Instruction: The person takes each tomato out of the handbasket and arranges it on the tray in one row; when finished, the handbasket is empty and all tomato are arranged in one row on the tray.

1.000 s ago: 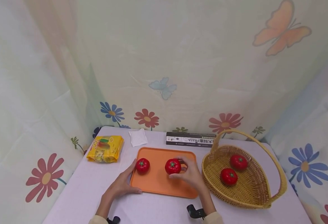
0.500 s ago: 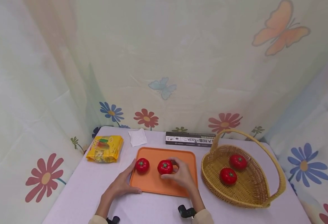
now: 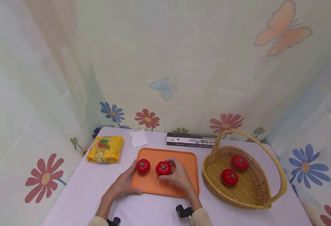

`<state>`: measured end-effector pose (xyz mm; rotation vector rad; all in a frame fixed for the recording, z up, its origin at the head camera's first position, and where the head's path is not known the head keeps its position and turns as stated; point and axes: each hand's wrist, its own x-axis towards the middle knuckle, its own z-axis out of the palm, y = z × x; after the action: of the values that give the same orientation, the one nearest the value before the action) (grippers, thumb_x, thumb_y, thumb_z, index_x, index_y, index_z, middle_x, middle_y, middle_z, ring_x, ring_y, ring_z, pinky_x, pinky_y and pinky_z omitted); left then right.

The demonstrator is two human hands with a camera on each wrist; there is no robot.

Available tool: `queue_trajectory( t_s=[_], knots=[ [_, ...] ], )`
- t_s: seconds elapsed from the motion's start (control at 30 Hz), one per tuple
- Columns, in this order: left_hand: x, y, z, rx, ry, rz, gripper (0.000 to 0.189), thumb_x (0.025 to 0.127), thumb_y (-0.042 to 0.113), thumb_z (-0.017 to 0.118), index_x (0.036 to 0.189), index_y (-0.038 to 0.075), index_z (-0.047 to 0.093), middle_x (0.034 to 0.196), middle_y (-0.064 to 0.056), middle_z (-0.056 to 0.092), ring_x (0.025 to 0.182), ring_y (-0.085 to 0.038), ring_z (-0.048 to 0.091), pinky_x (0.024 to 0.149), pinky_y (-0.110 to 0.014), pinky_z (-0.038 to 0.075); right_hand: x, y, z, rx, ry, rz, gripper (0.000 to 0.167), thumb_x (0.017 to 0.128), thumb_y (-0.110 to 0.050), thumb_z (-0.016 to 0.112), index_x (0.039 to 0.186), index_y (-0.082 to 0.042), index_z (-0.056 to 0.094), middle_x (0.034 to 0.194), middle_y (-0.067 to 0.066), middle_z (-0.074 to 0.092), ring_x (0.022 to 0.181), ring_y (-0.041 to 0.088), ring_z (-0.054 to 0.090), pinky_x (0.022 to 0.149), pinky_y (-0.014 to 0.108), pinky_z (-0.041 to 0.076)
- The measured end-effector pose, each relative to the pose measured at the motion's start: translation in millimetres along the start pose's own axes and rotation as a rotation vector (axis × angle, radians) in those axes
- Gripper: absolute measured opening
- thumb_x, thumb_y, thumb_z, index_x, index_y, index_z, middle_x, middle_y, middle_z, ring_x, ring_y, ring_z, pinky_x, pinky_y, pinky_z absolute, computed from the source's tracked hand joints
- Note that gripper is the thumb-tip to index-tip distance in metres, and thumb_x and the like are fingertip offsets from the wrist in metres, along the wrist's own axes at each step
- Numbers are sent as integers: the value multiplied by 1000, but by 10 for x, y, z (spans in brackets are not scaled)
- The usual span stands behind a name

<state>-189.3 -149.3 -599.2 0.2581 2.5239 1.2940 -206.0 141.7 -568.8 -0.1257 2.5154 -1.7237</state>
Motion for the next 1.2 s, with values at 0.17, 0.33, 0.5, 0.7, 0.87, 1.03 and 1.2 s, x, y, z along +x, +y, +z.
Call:
queue_trajectory(
  t_s=[0.17,0.33,0.5,0.7,0.87,1.03,1.2],
  knots=[
    [3,-5,-5,2,0,6,136,70,52,100,175,30,16,180,4,22,167,-28,19,128,-62,31,37,-17,33,-27,2,1,70,73,-12,102,131,-9,62,128,10,69,125,35,63,105,52,61],
    [0,-2,-7,2,2,8,136,70,52,100,175,31,16,180,4,22,166,-29,20,129,-62,30,78,-7,69,-5,-4,2,70,74,-9,101,131,-7,61,128,9,69,126,33,63,107,52,60],
    [-2,3,-2,0,2,10,135,71,51,100,175,31,16,180,4,22,166,-30,19,128,-63,30,110,7,80,10,-10,-10,71,73,-5,100,131,-5,60,129,10,69,128,36,63,107,52,59],
    [-3,11,2,-5,2,17,134,72,50,100,175,30,16,180,4,22,167,-30,18,129,-63,28,154,38,99,40,-20,-11,68,75,-1,99,132,-7,62,130,9,69,132,36,62,112,50,55],
    [3,4,6,-5,4,17,135,71,49,101,175,30,16,180,3,23,166,-31,20,129,-63,29,179,62,108,53,-23,-1,67,75,0,98,131,-8,63,130,8,70,133,36,62,114,50,53],
    [15,-13,10,-2,4,1,136,71,51,101,175,33,15,180,4,22,166,-30,19,129,-63,29,204,105,138,76,-35,-5,65,76,1,97,130,-7,63,132,11,71,135,39,62,114,52,52],
    [8,-16,9,-7,5,13,136,71,49,101,175,30,15,180,2,22,166,-32,19,128,-64,29,216,124,176,82,-38,-13,64,76,1,97,131,-6,63,133,12,70,136,41,62,114,52,52]
  ],
)
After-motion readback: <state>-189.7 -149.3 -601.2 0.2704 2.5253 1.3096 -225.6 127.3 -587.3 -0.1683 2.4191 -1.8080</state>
